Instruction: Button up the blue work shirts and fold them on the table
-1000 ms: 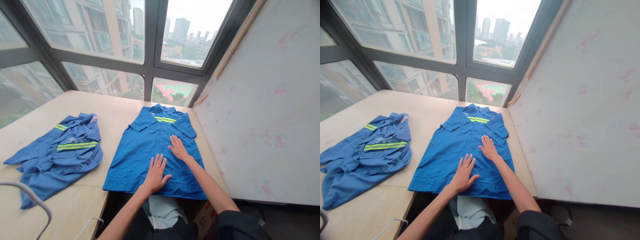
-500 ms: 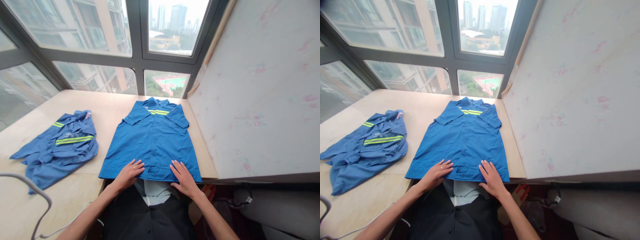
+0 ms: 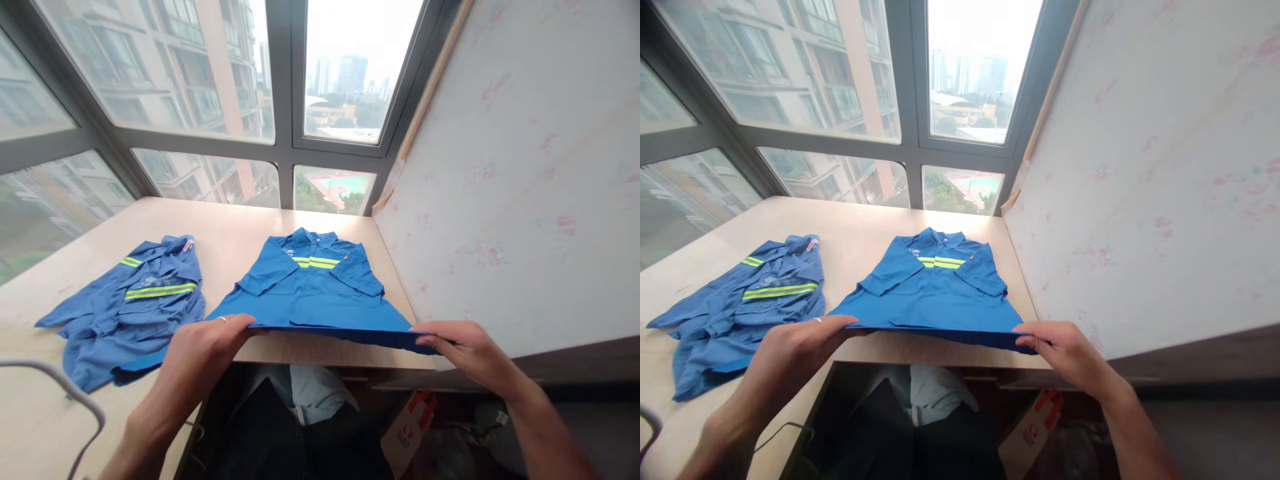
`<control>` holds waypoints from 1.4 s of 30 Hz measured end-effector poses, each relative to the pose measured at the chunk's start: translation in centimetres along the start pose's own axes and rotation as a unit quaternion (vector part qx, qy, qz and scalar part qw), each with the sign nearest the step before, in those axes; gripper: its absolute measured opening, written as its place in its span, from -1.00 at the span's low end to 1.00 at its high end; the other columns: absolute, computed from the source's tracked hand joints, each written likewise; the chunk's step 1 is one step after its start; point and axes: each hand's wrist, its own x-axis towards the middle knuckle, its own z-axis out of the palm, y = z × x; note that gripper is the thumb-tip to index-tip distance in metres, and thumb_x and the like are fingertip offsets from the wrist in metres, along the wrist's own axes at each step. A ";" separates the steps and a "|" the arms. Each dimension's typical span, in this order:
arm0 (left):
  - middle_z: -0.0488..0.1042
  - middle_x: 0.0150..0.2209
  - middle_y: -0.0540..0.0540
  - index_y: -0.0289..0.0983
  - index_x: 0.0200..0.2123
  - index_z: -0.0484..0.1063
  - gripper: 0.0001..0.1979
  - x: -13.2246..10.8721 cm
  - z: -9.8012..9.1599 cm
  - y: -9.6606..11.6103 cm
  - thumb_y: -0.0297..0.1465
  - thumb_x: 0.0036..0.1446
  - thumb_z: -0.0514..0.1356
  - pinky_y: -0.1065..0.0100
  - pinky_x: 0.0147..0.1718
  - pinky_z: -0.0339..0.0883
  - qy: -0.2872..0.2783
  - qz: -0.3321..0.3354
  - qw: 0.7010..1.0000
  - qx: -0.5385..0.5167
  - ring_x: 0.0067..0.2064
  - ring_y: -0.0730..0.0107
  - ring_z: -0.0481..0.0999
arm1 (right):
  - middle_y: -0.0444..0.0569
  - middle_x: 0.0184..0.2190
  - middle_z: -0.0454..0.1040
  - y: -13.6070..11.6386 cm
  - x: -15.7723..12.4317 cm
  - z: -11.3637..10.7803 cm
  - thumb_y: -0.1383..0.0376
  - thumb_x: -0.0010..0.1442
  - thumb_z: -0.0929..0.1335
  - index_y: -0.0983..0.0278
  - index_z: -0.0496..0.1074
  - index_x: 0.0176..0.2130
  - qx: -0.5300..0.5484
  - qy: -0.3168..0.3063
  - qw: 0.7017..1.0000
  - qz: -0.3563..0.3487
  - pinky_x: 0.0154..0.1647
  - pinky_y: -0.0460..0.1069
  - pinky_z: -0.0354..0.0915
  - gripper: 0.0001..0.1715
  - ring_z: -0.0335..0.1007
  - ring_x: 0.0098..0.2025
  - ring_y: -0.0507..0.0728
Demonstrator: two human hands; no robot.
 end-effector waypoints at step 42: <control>0.56 -0.11 -0.19 -0.36 0.05 0.40 -0.54 16.3 23.4 -20.6 -0.24 0.16 0.04 0.30 -0.13 0.42 0.005 -0.404 0.890 -0.210 -0.13 0.24 0.55 | 0.14 -0.14 0.54 26.5 25.3 11.8 -0.06 -0.04 0.44 0.37 0.34 0.11 0.206 0.286 0.906 0.233 -0.05 0.15 0.42 -0.14 0.51 -0.13 0.23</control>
